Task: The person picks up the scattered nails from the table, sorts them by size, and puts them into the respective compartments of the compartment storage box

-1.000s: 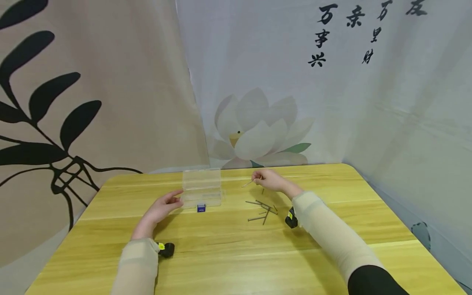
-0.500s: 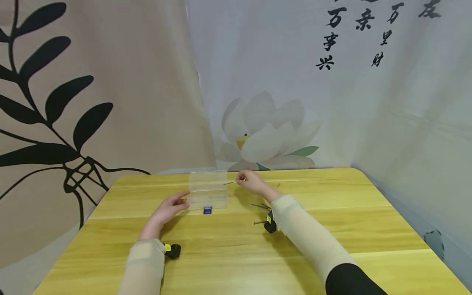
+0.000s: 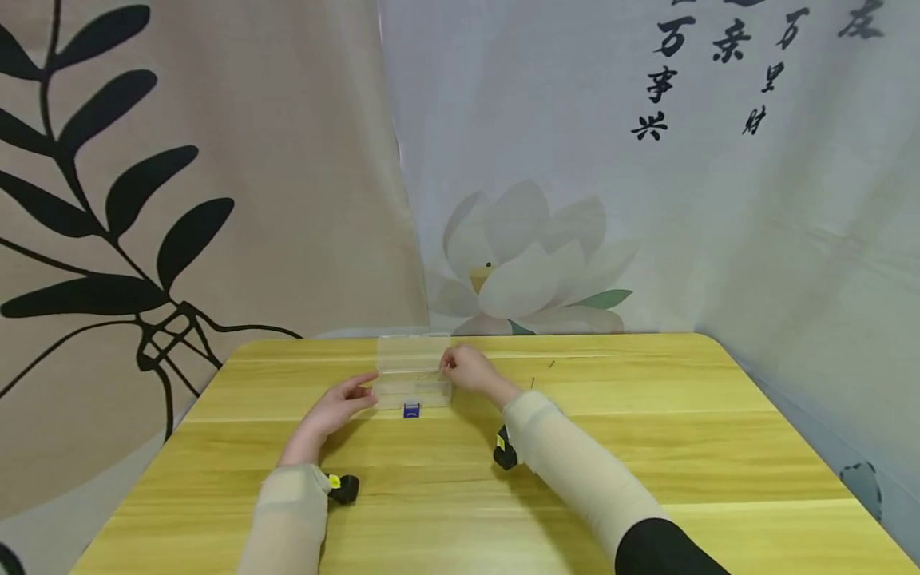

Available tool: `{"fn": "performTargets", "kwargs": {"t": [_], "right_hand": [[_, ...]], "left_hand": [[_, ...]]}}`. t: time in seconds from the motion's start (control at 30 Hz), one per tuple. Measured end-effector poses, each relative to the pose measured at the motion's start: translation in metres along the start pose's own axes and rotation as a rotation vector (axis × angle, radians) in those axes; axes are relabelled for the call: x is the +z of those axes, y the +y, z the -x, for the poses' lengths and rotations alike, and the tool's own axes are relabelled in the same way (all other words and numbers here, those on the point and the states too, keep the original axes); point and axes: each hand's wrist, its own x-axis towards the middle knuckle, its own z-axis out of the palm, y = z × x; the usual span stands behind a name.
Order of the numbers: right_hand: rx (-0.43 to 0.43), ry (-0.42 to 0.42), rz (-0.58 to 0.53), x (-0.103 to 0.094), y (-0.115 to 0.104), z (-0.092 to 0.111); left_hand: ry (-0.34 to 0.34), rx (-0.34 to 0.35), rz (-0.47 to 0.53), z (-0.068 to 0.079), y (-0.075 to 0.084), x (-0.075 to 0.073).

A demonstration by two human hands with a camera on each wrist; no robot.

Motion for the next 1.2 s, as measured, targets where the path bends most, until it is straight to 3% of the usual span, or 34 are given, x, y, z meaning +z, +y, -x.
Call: {"fn": "performTargets", "kwargs": {"t": [0.37, 0.57, 0.7, 0.9, 1.03, 1.2], "right_hand": [[0.027, -0.013, -0.016, -0.001, 0.01, 0.01], [-0.029, -0.013, -0.054, -0.023, 0.015, 0.024], [-0.045, -0.03, -0.104, -0.045, 0.022, 0.04], [-0.035, -0.124, -0.218, -0.071, 0.044, 0.07], [-0.021, -0.193, -0.296, -0.081, 0.061, 0.095], [0.022, -0.193, -0.332, -0.084, 0.083, 0.124]], "left_hand": [[-0.02, 0.014, 0.022, -0.001, 0.009, 0.009], [-0.03, -0.001, 0.015, -0.004, 0.004, 0.012], [-0.026, -0.005, -0.002, -0.002, 0.004, 0.009], [-0.025, -0.007, -0.043, 0.0, 0.003, 0.001], [-0.025, 0.001, -0.056, 0.0, 0.001, -0.002], [-0.031, 0.005, -0.056, 0.001, 0.003, -0.001]]}}
